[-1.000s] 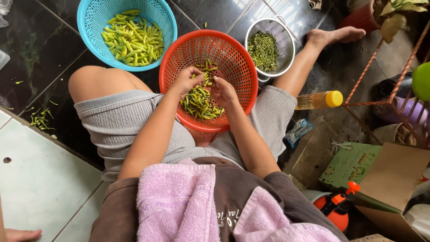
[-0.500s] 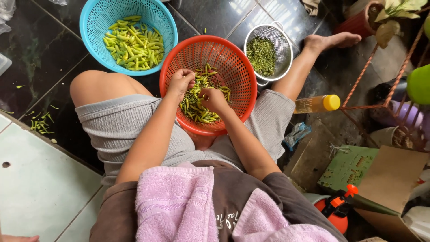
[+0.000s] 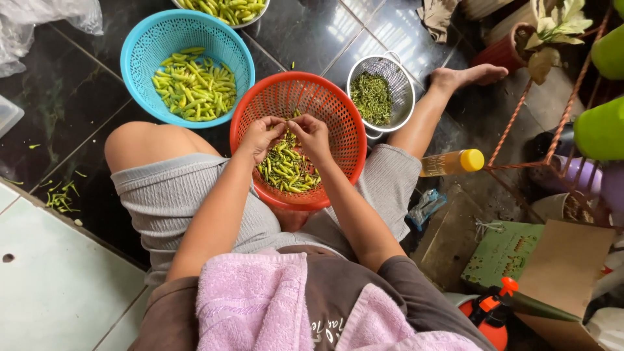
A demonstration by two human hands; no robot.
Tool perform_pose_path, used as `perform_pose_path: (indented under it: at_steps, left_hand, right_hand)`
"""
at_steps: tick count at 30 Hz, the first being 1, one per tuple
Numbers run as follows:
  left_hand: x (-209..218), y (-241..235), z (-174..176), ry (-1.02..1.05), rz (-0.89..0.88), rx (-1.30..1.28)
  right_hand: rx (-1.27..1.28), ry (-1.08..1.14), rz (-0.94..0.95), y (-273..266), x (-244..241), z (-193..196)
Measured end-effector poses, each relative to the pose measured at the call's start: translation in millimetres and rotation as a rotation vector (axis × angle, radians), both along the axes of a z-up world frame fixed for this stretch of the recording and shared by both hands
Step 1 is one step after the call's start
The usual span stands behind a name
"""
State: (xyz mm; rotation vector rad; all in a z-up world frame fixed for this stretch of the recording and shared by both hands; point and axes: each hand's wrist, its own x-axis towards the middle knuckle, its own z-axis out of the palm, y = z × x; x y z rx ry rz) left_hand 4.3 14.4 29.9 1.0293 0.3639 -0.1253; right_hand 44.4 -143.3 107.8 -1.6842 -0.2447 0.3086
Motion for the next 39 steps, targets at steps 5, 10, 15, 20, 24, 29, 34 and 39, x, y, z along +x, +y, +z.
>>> perform_pose_path:
  at_steps: [5, 10, 15, 20, 24, 29, 34, 39]
  left_hand:
    - [2, -2, -9, -0.020, 0.022, 0.073]
    - [11, 4, -24, -0.057, 0.145, 0.088]
    - [10, 11, -1, -0.017, 0.217, -0.300]
    - [14, 13, -7, 0.034, 0.191, -0.320]
    - [12, 8, -6, 0.106, 0.241, -0.194]
    - [2, -9, -6, 0.143, 0.032, 0.011]
    - [-2, -12, 5, 0.057, -0.066, -0.060]
    - [6, -8, -12, 0.050, -0.010, -0.151]
  right_hand:
    - [0.282, 0.390, 0.089, -11, 4, -26]
    - [0.255, 0.358, 0.094, -15, 2, -56]
    - [-0.828, -0.353, 0.388, -12, -17, -44]
    - [-0.782, -0.373, 0.323, -17, -15, -39]
    - [-0.510, -0.222, 0.178, -34, 5, -50]
    - [-0.404, -0.228, 0.093, -30, 0, -8]
    - [-0.426, -0.332, 0.024, -27, 0, 3]
    - [0.177, 0.082, 0.118, -6, -1, -9]
